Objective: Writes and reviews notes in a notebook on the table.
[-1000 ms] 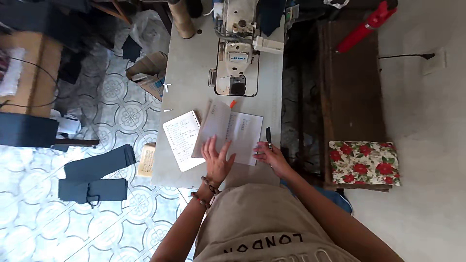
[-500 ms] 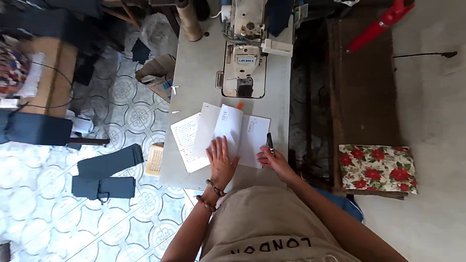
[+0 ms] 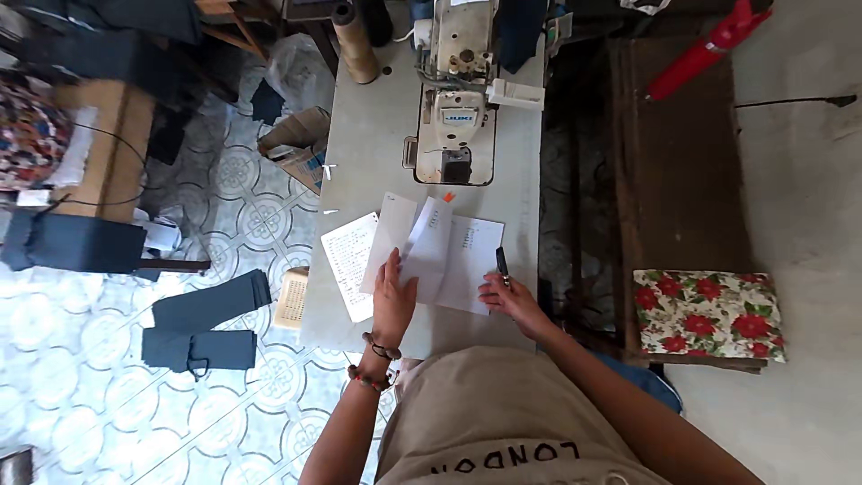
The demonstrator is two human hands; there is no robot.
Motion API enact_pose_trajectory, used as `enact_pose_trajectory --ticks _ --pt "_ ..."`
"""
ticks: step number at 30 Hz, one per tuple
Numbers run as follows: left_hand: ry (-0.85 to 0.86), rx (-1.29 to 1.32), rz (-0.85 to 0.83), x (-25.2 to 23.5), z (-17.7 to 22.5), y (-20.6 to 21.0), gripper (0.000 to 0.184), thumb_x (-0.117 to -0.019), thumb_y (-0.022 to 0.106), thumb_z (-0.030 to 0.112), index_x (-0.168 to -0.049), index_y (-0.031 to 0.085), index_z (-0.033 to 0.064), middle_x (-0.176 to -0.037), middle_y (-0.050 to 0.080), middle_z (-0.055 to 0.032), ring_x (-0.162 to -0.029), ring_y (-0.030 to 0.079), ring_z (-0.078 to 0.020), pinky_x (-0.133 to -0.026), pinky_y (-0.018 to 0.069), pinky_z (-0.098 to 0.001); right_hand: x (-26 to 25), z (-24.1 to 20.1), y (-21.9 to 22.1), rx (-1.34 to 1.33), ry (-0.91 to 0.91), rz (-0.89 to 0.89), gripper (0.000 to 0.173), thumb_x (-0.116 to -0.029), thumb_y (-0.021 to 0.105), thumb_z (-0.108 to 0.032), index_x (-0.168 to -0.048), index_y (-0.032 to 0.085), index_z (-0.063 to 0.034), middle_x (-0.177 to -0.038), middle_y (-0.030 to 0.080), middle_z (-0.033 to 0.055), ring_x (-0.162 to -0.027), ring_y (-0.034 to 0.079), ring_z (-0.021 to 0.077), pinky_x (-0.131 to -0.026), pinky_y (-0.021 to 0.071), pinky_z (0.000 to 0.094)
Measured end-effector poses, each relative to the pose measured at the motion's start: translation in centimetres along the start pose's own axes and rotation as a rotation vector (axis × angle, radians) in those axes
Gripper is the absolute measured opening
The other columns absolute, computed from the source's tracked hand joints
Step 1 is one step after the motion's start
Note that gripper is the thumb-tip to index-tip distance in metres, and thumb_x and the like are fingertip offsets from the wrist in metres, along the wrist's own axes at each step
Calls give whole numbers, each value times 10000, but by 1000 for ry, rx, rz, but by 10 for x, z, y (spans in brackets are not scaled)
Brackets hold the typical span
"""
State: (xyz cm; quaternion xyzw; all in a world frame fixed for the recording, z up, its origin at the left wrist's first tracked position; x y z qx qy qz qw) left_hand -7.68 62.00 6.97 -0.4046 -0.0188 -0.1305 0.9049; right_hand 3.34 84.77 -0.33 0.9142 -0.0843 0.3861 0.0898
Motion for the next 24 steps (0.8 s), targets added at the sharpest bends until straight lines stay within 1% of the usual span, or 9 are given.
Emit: enact_pose_trajectory --ticks 4,7,9,11,13,17,20,22,24 --pt "-4 56 23 1 -6 -5 468 -930 723 76 -1349 580 -75 -1342 601 -282 -1198 644 -363 -1007 546 -472 0 -4 2 8 -11 -3 432 -1126 398 -279 -1430 478 17 -1206 675 156 -1026 705 190 -881 583 332" --pt "111 69 62 4 -6 -6 277 -936 722 138 -1070 708 -104 -1342 587 -308 -1189 636 -392 -995 542 -482 1 -8 2 7 -24 -5 427 -1128 385 -277 -1428 483 11 -1210 675 154 -1020 706 191 -878 583 335" --pt "206 74 -19 10 3 -1 305 -987 617 254 -991 776 -7 -1447 531 -285 -1349 494 -466 -1111 408 -590 0 -9 2 13 -35 -10 424 -1130 369 -273 -1426 487 7 -1232 667 156 -1031 699 198 -888 576 346" --pt "260 -9 -153 15 13 8 424 -1053 430 417 -1139 789 208 -1613 374 -213 -1514 211 -518 -1190 152 -709 -2 -9 3 15 -41 -7 424 -1132 353 -278 -1424 489 -2 -1248 671 158 -1036 703 203 -888 576 358" --pt "287 -126 -190 16 18 15 427 -1068 381 448 -1205 766 328 -1666 289 -183 -1534 103 -541 -1165 67 -767 -1 -13 4 13 -60 -14 438 -1136 330 -294 -1421 501 -8 -1260 667 159 -1040 705 213 -884 579 364" --pt "317 -298 -127 12 21 17 278 -985 618 371 -1216 767 331 -1666 272 -213 -1516 123 -577 -1119 66 -824 3 -21 7 -9 -96 -29 464 -1140 286 -310 -1423 494 -7 -1269 651 158 -1036 702 207 -869 585 356" --pt "275 -345 -76 6 21 11 402 -842 807 385 -1233 758 300 -1665 257 -235 -1517 128 -573 -1106 69 -835 3 -21 4 19 -121 23 496 -1139 279 -342 -1359 523 29 -1172 654 166 -981 694 187 -842 589 352" --pt "202 -326 -13 0 18 2 547 -783 868 334 -1301 714 248 -1652 252 -272 -1504 200 -561 -1117 148 -809 2 -19 1 53 -116 58 524 -1132 299 -379 -1332 541 40 -1124 645 184 -975 668 206 -864 562 382" --pt "98 -307 26 -8 13 -10 665 -801 867 287 -1409 619 178 -1615 316 -281 -1424 384 -526 -1084 308 -747 0 -15 0 65 -92 70 502 -1128 339 -376 -1338 536 35 -1110 646 190 -968 669 214 -864 566 386"
Point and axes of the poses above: each hand's wrist, its own x-axis away from the middle knuckle, its own y-axis out of the palm, z = x × y, the point moved 6 cm from there along -x, towards the middle knuckle
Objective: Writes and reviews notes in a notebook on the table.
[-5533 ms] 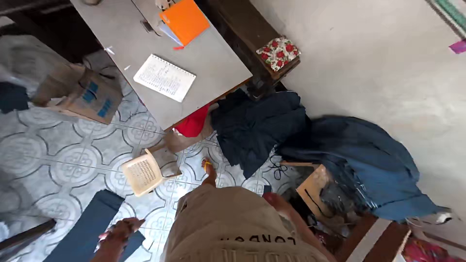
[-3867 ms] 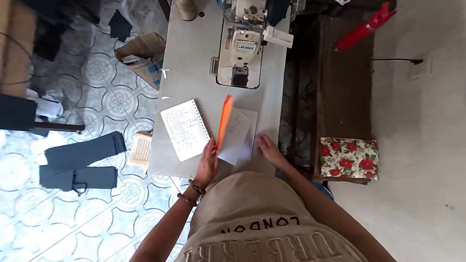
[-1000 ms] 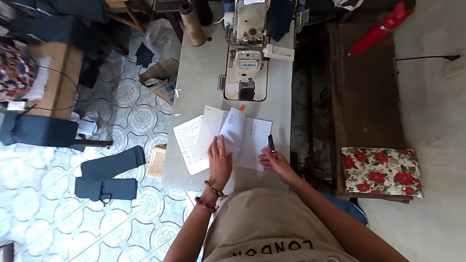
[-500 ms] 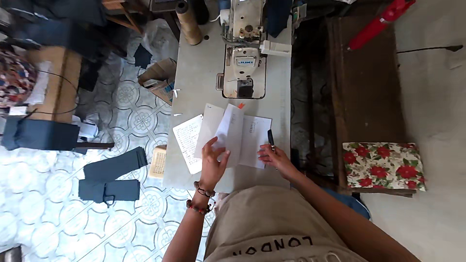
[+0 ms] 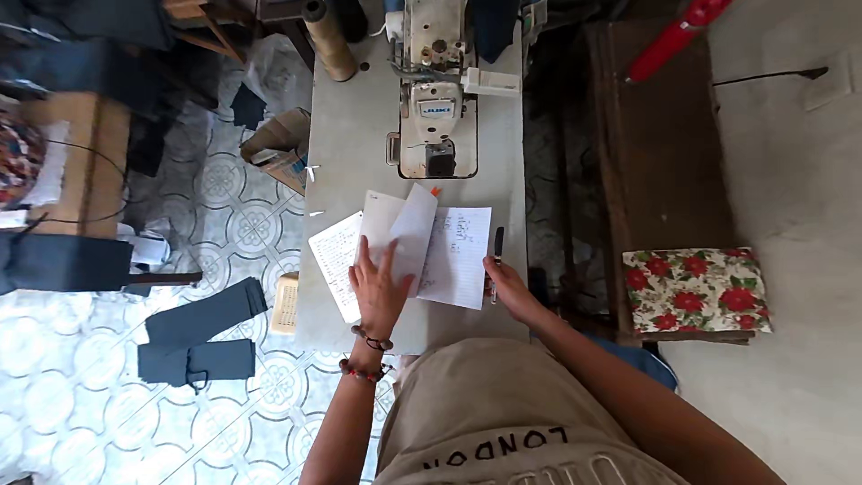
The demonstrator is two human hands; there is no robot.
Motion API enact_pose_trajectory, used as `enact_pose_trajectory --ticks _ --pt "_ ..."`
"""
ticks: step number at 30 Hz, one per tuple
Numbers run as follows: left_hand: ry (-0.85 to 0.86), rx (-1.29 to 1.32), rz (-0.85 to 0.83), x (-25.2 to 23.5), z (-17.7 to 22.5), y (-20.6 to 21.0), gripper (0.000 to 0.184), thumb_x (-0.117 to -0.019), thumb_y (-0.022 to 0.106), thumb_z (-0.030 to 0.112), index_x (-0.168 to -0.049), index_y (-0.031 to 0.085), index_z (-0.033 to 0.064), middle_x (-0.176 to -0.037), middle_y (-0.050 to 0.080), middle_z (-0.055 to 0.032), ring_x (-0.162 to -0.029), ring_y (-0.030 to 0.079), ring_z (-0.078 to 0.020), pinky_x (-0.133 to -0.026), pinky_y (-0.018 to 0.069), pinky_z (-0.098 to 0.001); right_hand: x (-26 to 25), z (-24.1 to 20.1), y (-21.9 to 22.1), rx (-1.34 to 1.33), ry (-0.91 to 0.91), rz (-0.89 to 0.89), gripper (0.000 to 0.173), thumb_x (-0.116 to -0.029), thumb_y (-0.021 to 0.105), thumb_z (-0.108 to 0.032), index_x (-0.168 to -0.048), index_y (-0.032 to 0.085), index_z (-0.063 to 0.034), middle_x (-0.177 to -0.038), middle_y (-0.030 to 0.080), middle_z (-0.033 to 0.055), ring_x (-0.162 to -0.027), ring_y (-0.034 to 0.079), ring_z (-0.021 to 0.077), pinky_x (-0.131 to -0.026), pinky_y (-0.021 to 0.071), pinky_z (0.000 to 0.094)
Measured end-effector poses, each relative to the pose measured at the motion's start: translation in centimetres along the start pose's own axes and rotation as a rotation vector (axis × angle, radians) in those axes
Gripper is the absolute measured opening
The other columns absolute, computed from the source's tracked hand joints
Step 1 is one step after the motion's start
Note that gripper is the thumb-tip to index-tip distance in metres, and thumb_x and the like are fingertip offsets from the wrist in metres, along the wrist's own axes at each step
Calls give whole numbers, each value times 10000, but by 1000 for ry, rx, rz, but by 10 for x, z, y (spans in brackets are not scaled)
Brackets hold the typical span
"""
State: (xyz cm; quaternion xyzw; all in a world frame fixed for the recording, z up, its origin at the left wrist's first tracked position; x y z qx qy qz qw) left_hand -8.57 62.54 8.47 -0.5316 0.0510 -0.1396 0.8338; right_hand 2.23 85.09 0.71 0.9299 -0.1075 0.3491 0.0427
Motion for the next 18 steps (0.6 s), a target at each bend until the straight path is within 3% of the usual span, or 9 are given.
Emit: enact_pose_trajectory --ticks 2,4,7,9,11,14,18 --pt "-79 24 -14 -6 -10 -9 708 -858 824 267 -1483 529 116 -1479 511 -262 -1295 545 -477 -1049 373 -720 -3 4 1 2 41 14 422 -1117 428 -305 -1329 532 45 -1087 654 198 -927 688 217 -835 586 377" --pt "-147 54 -50 -9 -18 -13 679 -910 775 243 -1506 489 92 -1263 680 -237 -1165 650 -449 -1081 346 -731 -8 11 0 53 73 30 349 -1099 489 -236 -1261 564 64 -1036 649 204 -882 679 224 -811 581 381" --pt "-221 138 -85 -7 -33 -14 634 -943 743 214 -1505 485 78 -1017 737 -241 -971 706 -438 -1018 425 -689 -14 18 -2 104 95 36 337 -1095 494 -220 -1250 578 66 -1035 654 217 -881 681 245 -814 581 400" --pt "-259 191 -90 -2 -44 -15 621 -946 744 209 -1496 489 78 -967 739 -227 -890 715 -407 -887 517 -622 -16 18 -4 130 95 47 334 -1097 490 -221 -1236 581 68 -1017 647 221 -870 674 260 -813 576 420" --pt "-299 225 -100 4 -53 -15 630 -934 758 213 -1487 491 72 -920 732 -203 -814 707 -353 -816 548 -568 -18 17 -10 181 90 65 338 -1094 498 -230 -1220 593 69 -1010 648 230 -874 671 285 -827 568 452" --pt "-356 242 -182 18 -59 -10 650 -935 762 233 -1489 469 59 -911 737 -186 -801 718 -321 -816 564 -543 -20 10 -24 309 47 91 333 -1089 516 -251 -1153 612 62 -921 611 210 -804 607 290 -779 520 475" --pt "-392 184 -254 36 -56 5 711 -930 765 276 -1502 425 24 -910 726 -187 -831 705 -362 -823 549 -579 -17 -6 -37 404 16 152 322 -1087 526 -241 -1143 617 62 -873 585 210 -760 553 304 -737 475 497"
Point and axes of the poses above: each hand's wrist, its own x-axis away from the middle knuckle, its own y-axis out of the palm, z = x × y, the point moved 6 cm from there along -x, towards the middle knuckle
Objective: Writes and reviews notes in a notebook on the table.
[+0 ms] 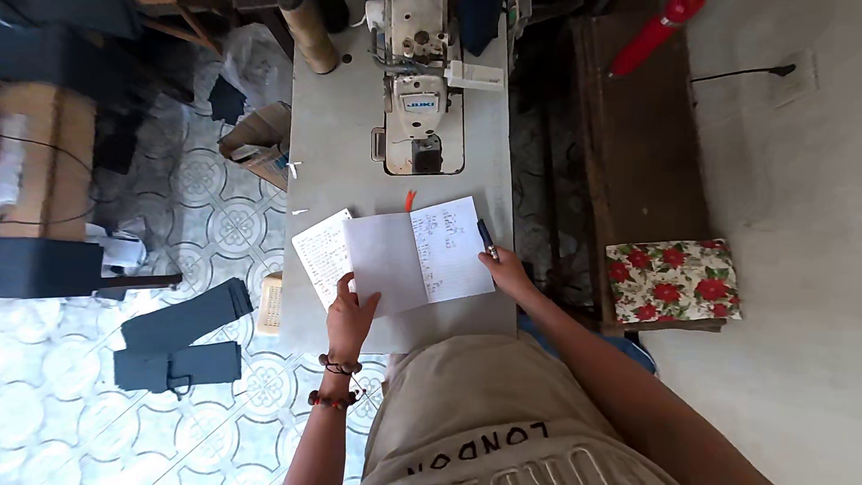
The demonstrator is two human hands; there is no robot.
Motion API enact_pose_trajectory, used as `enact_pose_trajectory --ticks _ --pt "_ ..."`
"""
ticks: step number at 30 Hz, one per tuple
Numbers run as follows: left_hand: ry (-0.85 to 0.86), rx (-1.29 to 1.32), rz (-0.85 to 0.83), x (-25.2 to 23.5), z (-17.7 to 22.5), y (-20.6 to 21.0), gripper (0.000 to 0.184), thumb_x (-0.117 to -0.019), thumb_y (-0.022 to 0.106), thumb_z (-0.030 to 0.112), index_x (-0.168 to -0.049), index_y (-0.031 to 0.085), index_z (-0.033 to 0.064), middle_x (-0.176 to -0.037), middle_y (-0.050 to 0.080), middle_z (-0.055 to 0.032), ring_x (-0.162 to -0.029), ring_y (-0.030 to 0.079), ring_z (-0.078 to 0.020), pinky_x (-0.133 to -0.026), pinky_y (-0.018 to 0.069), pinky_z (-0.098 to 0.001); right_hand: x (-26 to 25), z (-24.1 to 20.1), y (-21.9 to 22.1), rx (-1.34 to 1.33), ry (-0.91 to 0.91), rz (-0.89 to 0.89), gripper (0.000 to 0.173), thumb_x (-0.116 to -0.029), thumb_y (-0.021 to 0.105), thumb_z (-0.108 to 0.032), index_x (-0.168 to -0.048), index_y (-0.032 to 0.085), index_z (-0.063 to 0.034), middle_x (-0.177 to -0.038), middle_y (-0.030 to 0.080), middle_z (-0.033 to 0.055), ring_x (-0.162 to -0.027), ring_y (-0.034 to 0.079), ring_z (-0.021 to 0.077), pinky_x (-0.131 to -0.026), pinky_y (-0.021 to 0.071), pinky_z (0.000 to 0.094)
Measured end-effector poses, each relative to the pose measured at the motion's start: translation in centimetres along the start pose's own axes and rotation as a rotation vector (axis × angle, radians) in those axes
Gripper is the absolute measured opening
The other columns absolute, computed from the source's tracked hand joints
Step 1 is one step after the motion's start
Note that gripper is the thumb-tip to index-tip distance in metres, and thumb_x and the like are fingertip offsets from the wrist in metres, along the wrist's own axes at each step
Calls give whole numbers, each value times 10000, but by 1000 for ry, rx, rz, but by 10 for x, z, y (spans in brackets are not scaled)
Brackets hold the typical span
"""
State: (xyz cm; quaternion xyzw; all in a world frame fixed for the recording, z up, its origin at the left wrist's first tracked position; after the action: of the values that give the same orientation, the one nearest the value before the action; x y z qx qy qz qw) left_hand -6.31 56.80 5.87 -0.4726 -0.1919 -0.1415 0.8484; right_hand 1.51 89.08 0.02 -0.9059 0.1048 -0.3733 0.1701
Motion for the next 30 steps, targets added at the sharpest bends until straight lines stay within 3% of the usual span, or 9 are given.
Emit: enact_pose_trajectory --ticks 5,9,13,16,20,23,26,28,30 --pt "-60 -93 -10 4 1 14 831 -932 760 295 -1581 303 51 -978 722 -233 -942 697 -436 -884 523 -622 -6 2 -7 25 5 17 323 -1084 531 -248 -1128 620 60 -884 586 201 -784 552 296 -755 467 488" --pt "-1 -124 68 3 -1 17 857 -902 789 271 -1569 313 20 -994 708 -252 -962 681 -456 -920 497 -641 -7 4 -6 46 -17 35 337 -1083 535 -259 -1130 621 64 -879 589 208 -774 556 301 -741 470 492" --pt "286 -158 241 4 12 17 810 -761 878 129 -1486 519 93 -1412 500 -345 -1274 462 -602 -994 365 -752 -4 -2 -6 99 -37 40 361 -1092 515 -262 -1199 612 69 -942 624 246 -832 600 349 -789 488 529" --pt "504 -258 56 4 42 32 709 -788 795 -26 -1441 605 175 -1567 435 -239 -1472 316 -532 -1100 154 -835 -4 -2 -9 133 -46 44 392 -1095 505 -284 -1232 592 73 -992 634 278 -887 621 395 -811 491 564" --pt "479 -426 -258 2 68 57 502 -898 714 18 -1388 646 107 -1533 509 -162 -1489 368 -396 -1148 49 -801 5 -11 -28 172 -127 186 428 -1116 433 -270 -1382 480 63 -1110 637 320 -1003 654 466 -869 518 617" --pt "515 -400 -250 1 83 68 486 -929 751 183 -1390 634 85 -1532 497 -185 -1479 368 -427 -1139 77 -809 18 -27 -38 75 -210 195 377 -1101 479 -227 -1355 481 51 -1043 637 275 -888 642 377 -787 523 542" --pt "567 -415 -238 1 89 83 501 -938 743 247 -1420 628 172 -1588 450 -131 -1521 267 -453 -1124 30 -823 30 -33 -20 -113 -208 -28 377 -1124 345 -320 -1354 444 -39 -801 494 85 -618 487 165 -585 464 351" --pt "558 -419 -257 -3 88 91 502 -938 741 247 -1424 626 200 -1589 442 -148 -1523 229 -488 -1104 10 -841 31 -41 -5 -294 -214 -187 340 -1115 262 -280 -1298 427 -47 -724 422 -22 -556 448 67 -557 448 248" --pt "572 -305 -217 -7 90 85 492 -934 744 236 -1408 638 153 -1532 501 -183 -1484 315 -492 -1115 50 -834 32 -47 4 -319 -214 -290 294 -1084 289 -185 -1273 444 -21 -729 450 -19 -570 474 63 -576 458 235"
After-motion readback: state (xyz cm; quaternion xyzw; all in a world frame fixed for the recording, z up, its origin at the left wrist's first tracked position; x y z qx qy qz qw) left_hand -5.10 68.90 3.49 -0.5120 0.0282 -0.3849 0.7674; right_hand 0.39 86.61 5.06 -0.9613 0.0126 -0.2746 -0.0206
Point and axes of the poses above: each hand's wrist, its own x-axis away from the middle knuckle, its own y-axis out of the palm, z = x × y, the point moved 6 cm from there along -x, towards the middle knuckle
